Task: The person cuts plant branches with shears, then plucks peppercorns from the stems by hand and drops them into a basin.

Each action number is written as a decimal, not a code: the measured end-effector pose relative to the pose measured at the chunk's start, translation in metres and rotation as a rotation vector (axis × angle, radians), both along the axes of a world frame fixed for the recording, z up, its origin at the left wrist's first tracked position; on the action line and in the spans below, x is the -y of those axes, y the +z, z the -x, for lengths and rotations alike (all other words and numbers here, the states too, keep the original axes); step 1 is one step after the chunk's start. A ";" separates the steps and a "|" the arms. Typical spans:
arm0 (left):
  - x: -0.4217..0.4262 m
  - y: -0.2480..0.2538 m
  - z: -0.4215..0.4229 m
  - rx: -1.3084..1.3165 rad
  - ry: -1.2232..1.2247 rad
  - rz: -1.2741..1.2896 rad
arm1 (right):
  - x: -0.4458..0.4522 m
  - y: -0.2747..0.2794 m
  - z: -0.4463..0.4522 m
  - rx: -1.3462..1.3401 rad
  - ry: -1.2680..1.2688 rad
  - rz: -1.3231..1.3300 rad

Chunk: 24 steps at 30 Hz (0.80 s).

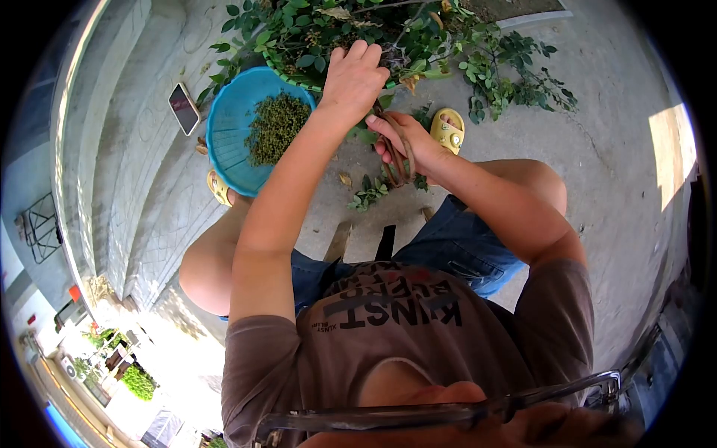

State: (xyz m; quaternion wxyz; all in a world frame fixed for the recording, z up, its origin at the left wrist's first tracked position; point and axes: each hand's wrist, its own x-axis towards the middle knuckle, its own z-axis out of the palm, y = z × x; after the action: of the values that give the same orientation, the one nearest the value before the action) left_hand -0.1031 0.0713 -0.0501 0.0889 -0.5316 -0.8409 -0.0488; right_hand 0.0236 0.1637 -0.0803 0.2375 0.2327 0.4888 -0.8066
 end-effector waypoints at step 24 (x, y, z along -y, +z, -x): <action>0.021 0.001 0.000 0.767 0.324 -0.738 | 0.002 0.026 -0.012 -0.134 0.017 -0.143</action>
State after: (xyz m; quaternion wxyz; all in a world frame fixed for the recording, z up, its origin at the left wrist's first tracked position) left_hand -0.1035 0.0508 -0.0495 -0.0371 -0.2734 -0.8110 -0.5159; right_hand 0.0355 0.1618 -0.0546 0.1941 0.1905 0.5618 -0.7813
